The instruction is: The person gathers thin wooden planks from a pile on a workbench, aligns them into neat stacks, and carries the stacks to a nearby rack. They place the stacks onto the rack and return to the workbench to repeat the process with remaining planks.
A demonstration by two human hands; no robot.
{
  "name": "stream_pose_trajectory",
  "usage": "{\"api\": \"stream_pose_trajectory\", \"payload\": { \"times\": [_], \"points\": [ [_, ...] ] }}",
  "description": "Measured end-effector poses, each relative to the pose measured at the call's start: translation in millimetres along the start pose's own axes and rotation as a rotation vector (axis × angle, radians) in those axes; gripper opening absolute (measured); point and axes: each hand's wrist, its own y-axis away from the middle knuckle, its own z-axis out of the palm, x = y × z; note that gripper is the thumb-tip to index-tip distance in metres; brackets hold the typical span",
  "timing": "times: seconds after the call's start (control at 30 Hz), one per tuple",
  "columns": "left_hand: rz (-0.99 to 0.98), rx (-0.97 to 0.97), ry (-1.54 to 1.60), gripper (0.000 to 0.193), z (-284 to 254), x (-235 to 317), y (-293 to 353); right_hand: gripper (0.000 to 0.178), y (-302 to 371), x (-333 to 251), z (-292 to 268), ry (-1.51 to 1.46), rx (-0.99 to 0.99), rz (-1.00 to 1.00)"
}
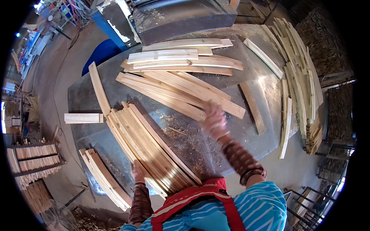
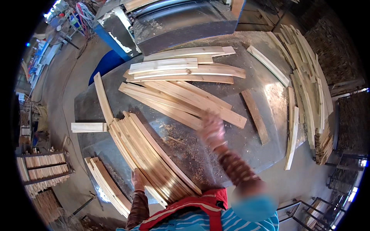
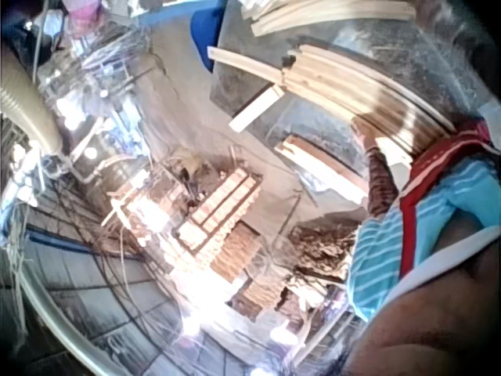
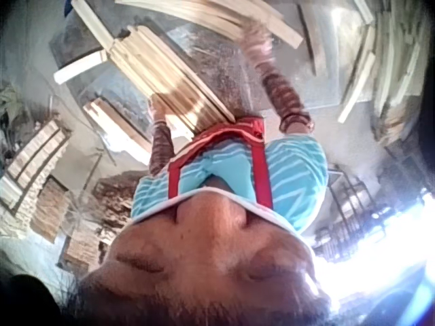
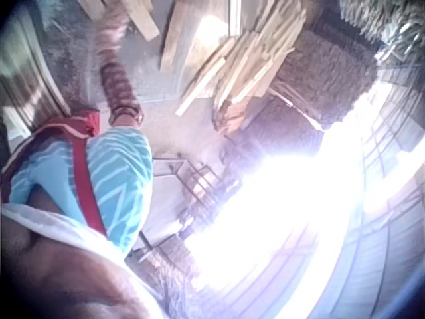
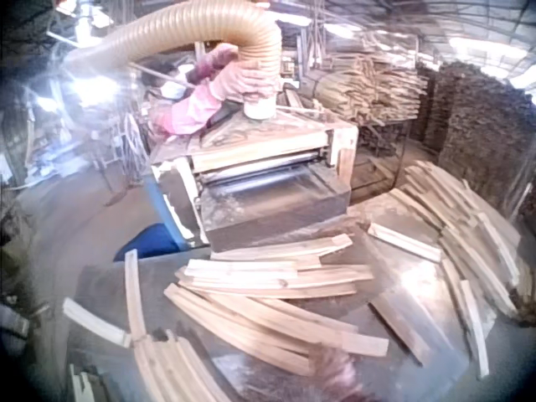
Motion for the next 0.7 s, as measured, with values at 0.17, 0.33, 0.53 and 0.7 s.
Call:
{"api": "stream_pose_trajectory", "payload": {
  "times": [0.17, 0.33, 0.53, 0.7],
  "points": [
    [0.448, 0.145, -0.144, 0.065, 31, 102, 34, 0.070, -45, 82, -55, 0.055, -0.511, 0.200],
    [-0.044, -0.710, 0.351, 0.076, 116, 222, 107, 0.059, 8, 6, -99, -0.345, -0.718, 0.091],
    [-0.247, -1.071, 0.638, 0.043, 161, 229, 126, 0.067, -16, -45, -93, -0.390, -0.766, -0.219],
    [-0.213, -1.048, 0.693, 0.037, 112, 294, 142, 0.082, -87, 26, -27, 0.119, -0.147, -0.191]
  ]
}}
